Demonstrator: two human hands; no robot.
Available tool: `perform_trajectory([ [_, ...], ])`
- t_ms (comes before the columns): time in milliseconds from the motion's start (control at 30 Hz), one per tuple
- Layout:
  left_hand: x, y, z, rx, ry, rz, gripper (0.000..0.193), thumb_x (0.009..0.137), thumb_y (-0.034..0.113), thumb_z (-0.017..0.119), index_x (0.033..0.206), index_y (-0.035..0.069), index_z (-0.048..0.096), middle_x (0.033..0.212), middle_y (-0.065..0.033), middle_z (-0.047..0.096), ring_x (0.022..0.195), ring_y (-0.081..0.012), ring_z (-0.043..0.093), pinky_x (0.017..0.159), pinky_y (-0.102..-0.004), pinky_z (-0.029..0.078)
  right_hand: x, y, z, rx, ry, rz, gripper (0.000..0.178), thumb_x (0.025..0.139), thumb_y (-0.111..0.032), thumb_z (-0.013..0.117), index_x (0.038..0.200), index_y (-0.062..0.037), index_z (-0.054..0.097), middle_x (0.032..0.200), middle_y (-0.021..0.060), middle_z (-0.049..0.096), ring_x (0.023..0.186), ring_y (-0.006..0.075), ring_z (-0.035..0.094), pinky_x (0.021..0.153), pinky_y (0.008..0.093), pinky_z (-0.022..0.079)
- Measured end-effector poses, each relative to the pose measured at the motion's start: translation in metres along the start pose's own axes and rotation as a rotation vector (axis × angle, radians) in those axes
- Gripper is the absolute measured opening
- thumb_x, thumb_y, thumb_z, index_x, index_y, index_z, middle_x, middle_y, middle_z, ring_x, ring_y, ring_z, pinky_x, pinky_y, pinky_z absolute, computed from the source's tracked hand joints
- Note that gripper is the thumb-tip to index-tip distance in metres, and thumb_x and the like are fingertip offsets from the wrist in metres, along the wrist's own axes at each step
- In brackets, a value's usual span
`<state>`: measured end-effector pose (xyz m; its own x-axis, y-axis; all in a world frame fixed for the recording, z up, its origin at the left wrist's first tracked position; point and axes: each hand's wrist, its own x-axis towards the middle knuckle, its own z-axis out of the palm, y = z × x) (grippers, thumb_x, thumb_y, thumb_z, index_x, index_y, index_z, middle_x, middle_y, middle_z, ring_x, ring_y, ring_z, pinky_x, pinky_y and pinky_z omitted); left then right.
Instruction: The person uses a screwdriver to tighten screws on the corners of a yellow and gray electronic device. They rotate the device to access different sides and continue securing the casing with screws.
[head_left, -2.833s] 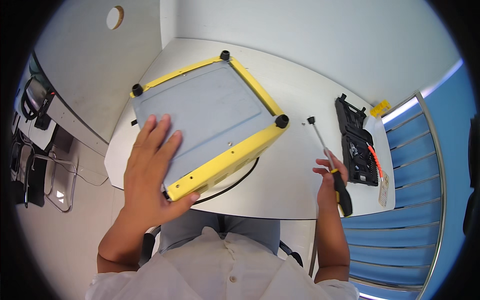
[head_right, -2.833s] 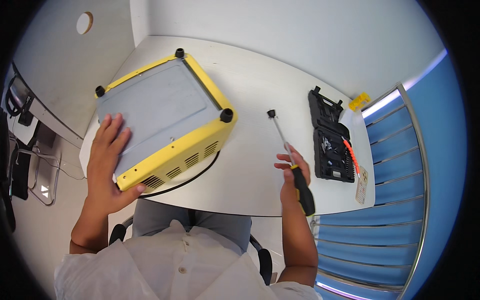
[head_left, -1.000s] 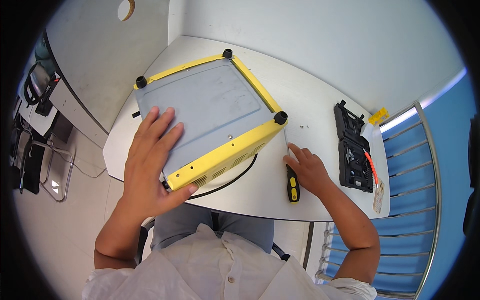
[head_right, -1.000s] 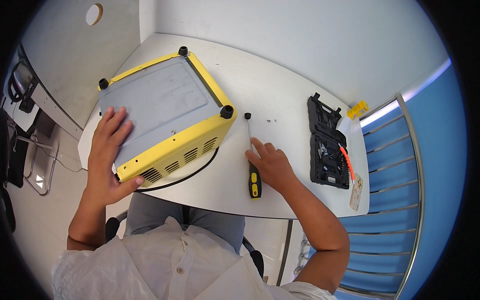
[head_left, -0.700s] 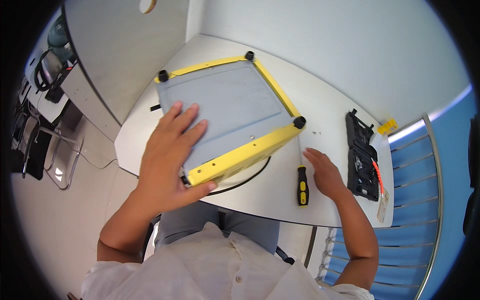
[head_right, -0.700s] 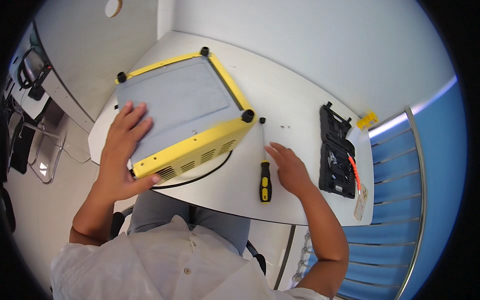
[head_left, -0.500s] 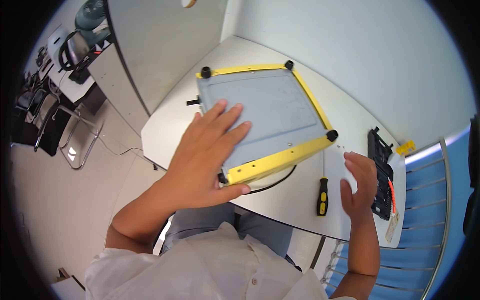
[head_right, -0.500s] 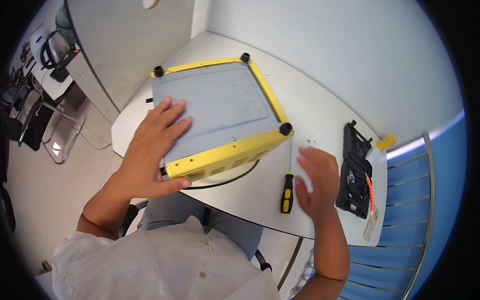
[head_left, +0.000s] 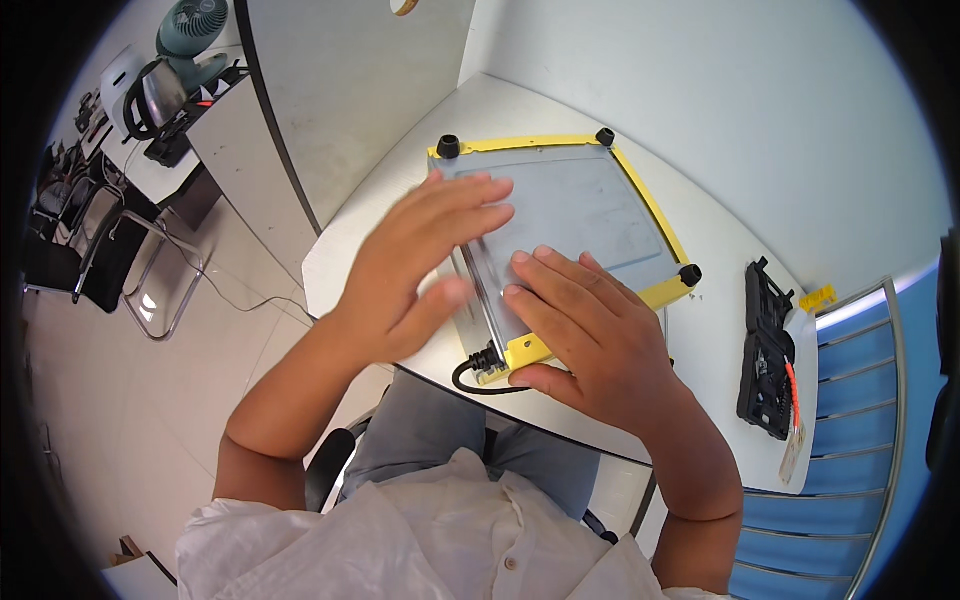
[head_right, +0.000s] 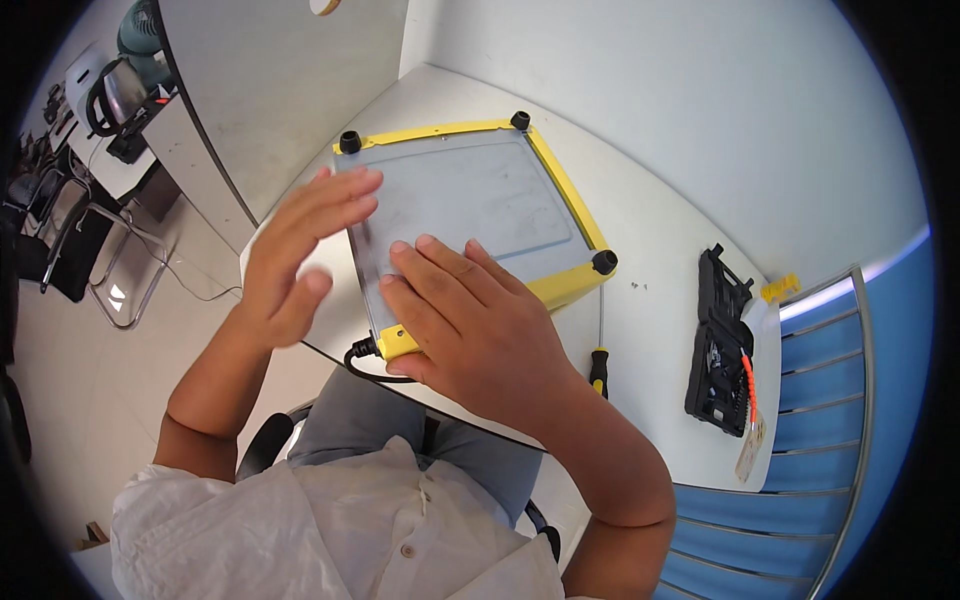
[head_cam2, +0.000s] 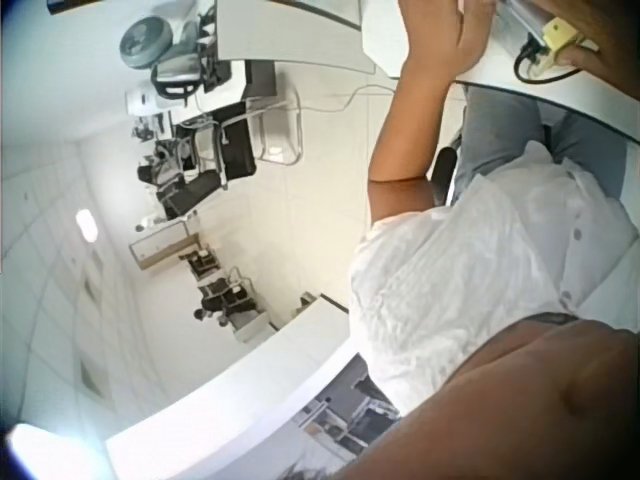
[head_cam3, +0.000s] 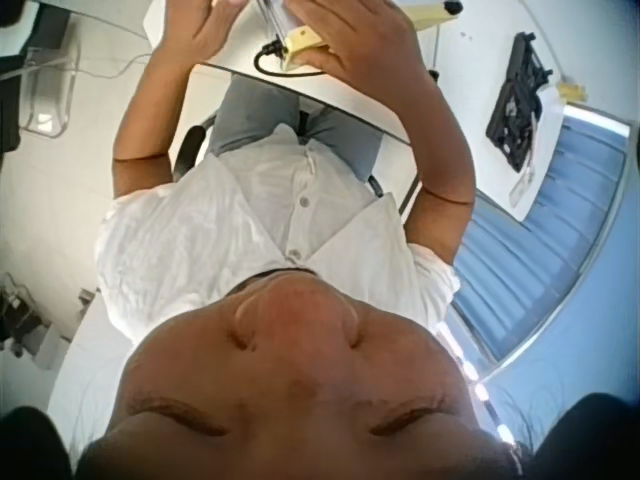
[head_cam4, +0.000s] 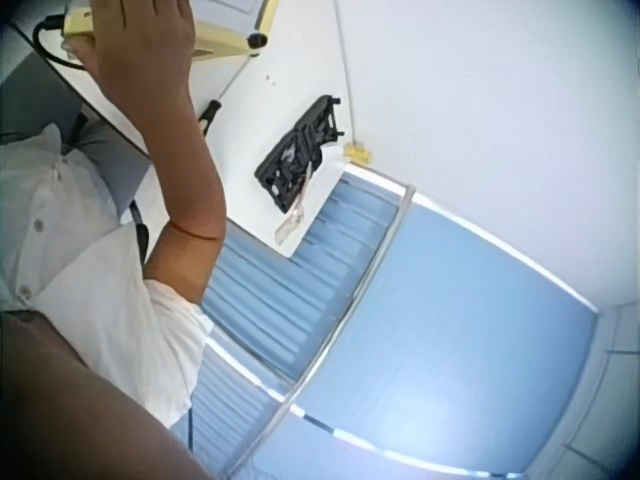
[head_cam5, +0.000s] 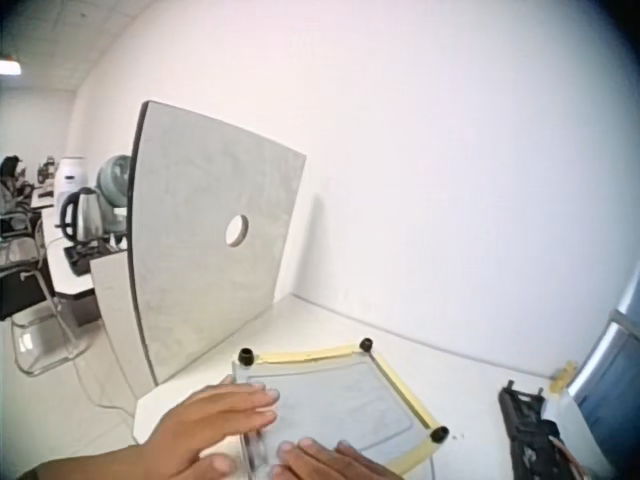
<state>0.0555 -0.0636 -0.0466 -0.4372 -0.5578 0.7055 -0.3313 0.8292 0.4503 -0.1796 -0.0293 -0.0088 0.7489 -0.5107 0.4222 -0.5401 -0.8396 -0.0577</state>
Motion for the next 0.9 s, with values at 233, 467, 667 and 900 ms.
perform_trajectory([
  [233, 0.048, -0.006, 0.016, 0.309, -0.041, 0.066, 0.037, 0.092, 0.022, 0.046, 0.122, 0.009, 0.063, 0.131, -0.0081, 0.059, 0.13, -0.0345, 0.048, 0.109, -0.0458, 0.033, 0.003, 0.004, 0.002, -0.011, -0.015, 0.015, 0.06, 0.077, -0.049, 0.067, 0.119, -0.0062, 0.06, 0.128, 0.0109, 0.057, 0.123, 0.0287, 0.052, 0.1, 0.0459, 0.044],
  [467, 0.042, -0.007, 0.026, 0.14, -0.165, -0.039, 0.04, 0.096, 0.032, 0.042, 0.121, 0.009, 0.063, 0.127, -0.007, 0.063, 0.124, -0.0282, 0.054, 0.104, -0.0446, 0.038, -0.002, 0.005, 0.012, -0.041, 0.062, 0.027, 0.056, 0.088, -0.055, 0.052, 0.115, -0.0078, 0.064, 0.123, 0.0095, 0.062, 0.118, 0.026, 0.057, 0.099, 0.0432, 0.043],
  [667, 0.04, -0.004, 0.027, 0.155, -0.143, -0.058, 0.046, 0.096, 0.04, 0.039, 0.117, 0.008, 0.065, 0.123, -0.0086, 0.064, 0.123, -0.029, 0.055, 0.103, -0.0436, 0.038, -0.002, 0.003, 0.012, -0.03, 0.05, 0.056, 0.055, 0.093, -0.055, 0.045, 0.113, -0.0087, 0.065, 0.123, 0.0091, 0.062, 0.116, 0.0252, 0.059, 0.1, 0.0417, 0.041],
  [900, 0.036, -0.003, 0.03, 0.147, -0.102, -0.056, 0.046, 0.096, 0.04, 0.04, 0.116, 0.008, 0.065, 0.121, -0.0097, 0.065, 0.122, -0.0299, 0.056, 0.102, -0.044, 0.038, -0.001, 0.001, 0.01, -0.011, 0.048, 0.074, 0.052, 0.09, -0.054, 0.05, 0.112, -0.0091, 0.066, 0.122, 0.0082, 0.063, 0.114, 0.0242, 0.06, 0.099, 0.0411, 0.041],
])
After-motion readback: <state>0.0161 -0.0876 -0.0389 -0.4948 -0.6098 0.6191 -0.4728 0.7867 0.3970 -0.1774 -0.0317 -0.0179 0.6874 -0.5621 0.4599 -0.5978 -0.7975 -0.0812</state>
